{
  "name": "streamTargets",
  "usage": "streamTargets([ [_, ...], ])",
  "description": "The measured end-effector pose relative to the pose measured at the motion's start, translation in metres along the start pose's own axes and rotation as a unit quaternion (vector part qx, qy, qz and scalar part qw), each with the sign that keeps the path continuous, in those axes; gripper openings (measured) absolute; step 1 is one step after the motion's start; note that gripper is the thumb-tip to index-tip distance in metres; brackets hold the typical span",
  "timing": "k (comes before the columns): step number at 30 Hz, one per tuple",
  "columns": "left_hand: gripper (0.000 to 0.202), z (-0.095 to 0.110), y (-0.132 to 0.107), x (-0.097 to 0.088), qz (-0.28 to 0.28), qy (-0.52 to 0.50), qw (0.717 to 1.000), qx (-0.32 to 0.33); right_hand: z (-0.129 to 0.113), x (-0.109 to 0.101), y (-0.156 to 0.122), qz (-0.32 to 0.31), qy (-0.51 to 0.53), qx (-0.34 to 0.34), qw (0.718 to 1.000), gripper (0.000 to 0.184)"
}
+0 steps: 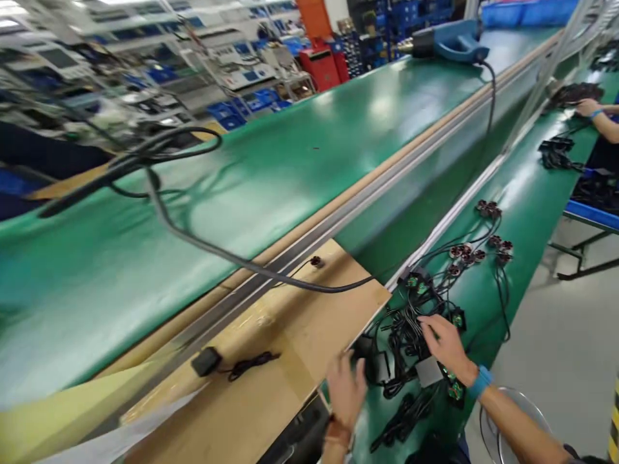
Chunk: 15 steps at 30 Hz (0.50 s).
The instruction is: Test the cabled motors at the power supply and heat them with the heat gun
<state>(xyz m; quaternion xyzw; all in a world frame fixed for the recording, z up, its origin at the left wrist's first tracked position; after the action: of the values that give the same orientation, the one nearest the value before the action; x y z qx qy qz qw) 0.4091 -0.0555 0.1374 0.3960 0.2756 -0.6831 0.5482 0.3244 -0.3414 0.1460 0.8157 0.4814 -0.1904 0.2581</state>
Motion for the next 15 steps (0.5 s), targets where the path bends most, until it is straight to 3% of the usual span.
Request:
streamTargets([
  [3, 0.037, 0.072, -0.041, 0.056, -0.115, -0.074, 0.99, 0.019, 0.07, -0.066, -0.057, 0.114, -0.121, 0.143, 0.976, 0.037],
  [6, 0.047, 0.119, -0.051, 0.084, -0.174, -0.115, 0.978, 0.005, 0.131, -0.096, -0.077, 0.125, -0.257, 0.254, 0.924, 0.062],
  [8, 0.056, 0.133, -0.035, 0.095, -0.155, -0.14, 0.978, -0.016, 0.156, -0.093, -0.076, 0.099, -0.296, 0.296, 0.903, 0.077],
  [11, 0.059, 0.136, 0.017, 0.112, -0.105, -0.184, 0.972, -0.102, 0.167, -0.065, -0.072, 0.071, -0.289, 0.305, 0.905, 0.086],
  [15, 0.034, 0.13, 0.096, 0.137, -0.104, -0.214, 0.95, -0.2, 0.158, -0.02, -0.073, 0.069, -0.256, 0.284, 0.921, 0.089],
])
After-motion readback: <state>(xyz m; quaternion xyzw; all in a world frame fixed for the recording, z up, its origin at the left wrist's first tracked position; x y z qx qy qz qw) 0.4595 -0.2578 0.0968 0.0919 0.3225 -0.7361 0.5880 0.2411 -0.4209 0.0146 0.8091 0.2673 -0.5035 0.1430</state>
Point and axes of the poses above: each hand's wrist, its own y-axis towards the middle knuckle, its own x-axis out of the palm, z = x × y, the point moved 1 cm from there along y, towards the middle knuckle, and after that the axes turned 2 degrees about -z, right-handed, at the moved point
